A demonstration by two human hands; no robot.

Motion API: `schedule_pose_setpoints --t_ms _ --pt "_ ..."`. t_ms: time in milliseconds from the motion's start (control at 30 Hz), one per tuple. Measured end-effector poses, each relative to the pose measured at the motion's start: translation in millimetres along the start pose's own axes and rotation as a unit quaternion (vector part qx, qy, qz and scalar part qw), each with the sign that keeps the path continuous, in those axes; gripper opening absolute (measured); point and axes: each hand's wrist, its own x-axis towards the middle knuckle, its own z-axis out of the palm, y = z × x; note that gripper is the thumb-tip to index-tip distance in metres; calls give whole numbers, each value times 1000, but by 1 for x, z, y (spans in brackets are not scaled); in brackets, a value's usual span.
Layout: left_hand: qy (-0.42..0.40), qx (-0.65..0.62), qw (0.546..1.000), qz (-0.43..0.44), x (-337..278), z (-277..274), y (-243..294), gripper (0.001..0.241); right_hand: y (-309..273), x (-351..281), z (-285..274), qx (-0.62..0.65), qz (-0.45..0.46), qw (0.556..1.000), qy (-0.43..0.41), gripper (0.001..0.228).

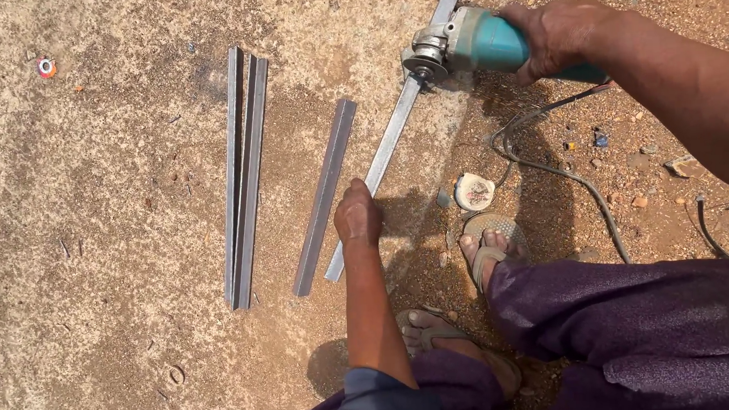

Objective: Measure and cut thin metal profile bars using an angle grinder.

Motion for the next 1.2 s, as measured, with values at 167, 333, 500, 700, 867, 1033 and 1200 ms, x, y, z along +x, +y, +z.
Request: schedule_pose_setpoints --t_ms 167,333,500,700,867,1033,1200 --pt "-50 3 998 -41 2 -11 6 33 -1 3 -2 -18 -50 998 36 105" --pt "-77 7 996 -48 3 -19 10 42 4 12 7 -23 -28 999 24 103" --pt "-94 25 993 -60 6 -1 0 38 11 7 10 -10 -22 1000 14 109" --pt "-111 9 992 -66 1 -29 17 38 21 4 16 7 -16 1000 10 108" --pt "-114 6 991 -63 0 -32 18 43 16 8 22 6 -25 999 21 110" --pt "-111 11 991 -68 2 -33 16 41 -4 6 1 -7 -32 999 22 104" --pt "-138 15 987 -81 4 -27 14 40 3 10 11 -16 -22 999 16 98"
